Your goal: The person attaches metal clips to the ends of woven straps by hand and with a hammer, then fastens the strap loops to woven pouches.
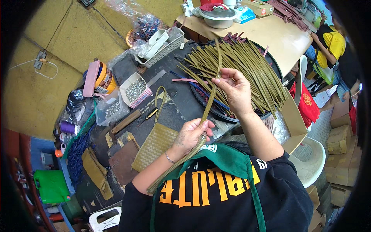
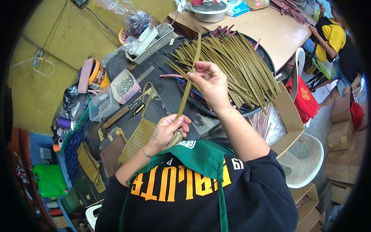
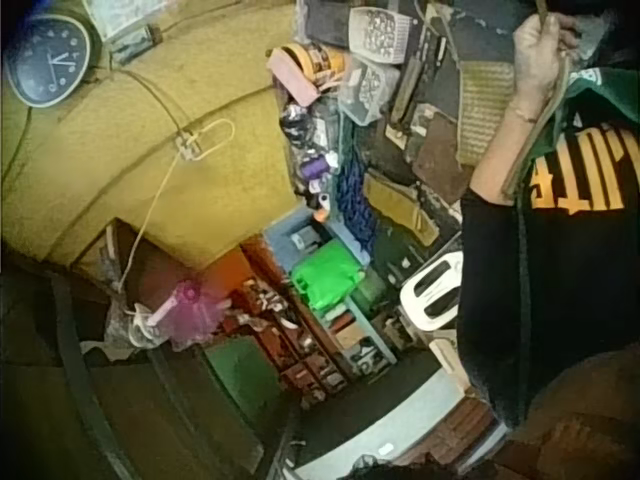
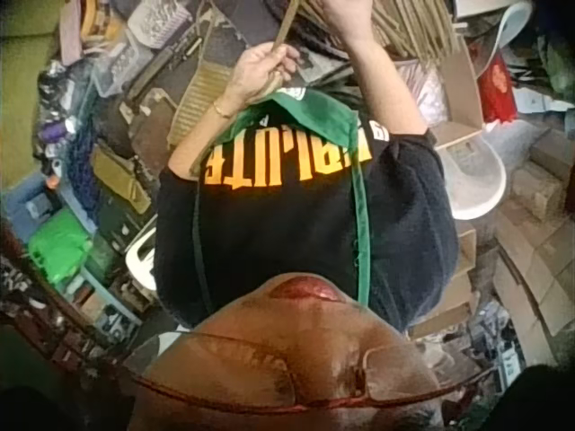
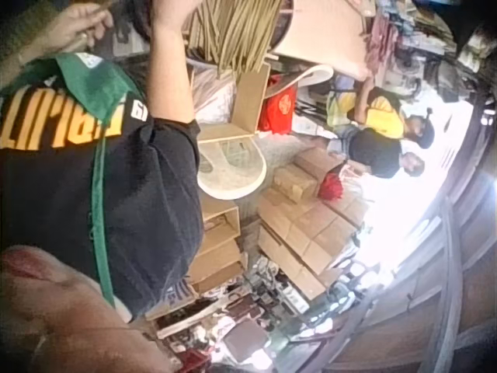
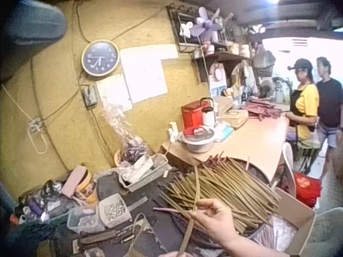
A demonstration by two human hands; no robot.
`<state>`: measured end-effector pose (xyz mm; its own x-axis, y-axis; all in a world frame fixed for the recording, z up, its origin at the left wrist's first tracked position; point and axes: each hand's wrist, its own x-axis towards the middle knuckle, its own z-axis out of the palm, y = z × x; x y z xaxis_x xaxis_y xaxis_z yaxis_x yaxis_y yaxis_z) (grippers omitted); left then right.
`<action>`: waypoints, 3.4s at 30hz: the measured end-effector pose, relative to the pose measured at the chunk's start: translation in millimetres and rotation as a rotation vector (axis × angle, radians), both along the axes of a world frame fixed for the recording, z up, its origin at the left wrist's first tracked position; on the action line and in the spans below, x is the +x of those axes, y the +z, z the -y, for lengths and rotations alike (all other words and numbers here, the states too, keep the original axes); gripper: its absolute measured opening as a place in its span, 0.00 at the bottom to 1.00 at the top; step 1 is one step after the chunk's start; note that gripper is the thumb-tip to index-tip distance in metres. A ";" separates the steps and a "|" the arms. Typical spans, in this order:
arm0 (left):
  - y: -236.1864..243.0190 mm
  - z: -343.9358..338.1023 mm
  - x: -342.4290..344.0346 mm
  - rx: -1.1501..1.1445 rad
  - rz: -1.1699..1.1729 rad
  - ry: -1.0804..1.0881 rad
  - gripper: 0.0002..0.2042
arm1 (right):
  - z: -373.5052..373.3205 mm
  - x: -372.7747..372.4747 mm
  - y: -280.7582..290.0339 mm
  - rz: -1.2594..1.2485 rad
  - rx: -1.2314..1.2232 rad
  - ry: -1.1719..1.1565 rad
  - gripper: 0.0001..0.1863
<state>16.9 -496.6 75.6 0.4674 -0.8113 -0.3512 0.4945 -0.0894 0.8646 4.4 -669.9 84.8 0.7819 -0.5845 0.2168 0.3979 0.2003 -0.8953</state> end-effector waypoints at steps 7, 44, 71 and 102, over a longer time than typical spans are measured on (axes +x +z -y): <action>-5.0 -3.1 3.6 -0.028 -0.044 0.022 0.10 | 29.4 2.8 19.9 0.095 0.215 -0.056 0.26; 30.4 14.4 -5.2 0.034 0.315 0.009 0.11 | -9.1 -13.2 9.2 0.370 -0.476 -0.185 0.09; 3.0 -7.2 -9.7 0.008 0.279 -0.162 0.11 | 30.4 2.8 39.9 0.340 0.114 -0.137 0.16; 5.8 -8.0 -6.4 -0.029 0.154 -0.121 0.10 | 45.1 -0.5 39.9 0.295 -0.011 -0.195 0.20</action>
<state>10.4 -488.6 81.4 0.4118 -0.8738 -0.2585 0.3434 -0.1140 0.9322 3.9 -715.0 124.7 0.5589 -0.7128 0.4238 0.6694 0.0861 -0.7379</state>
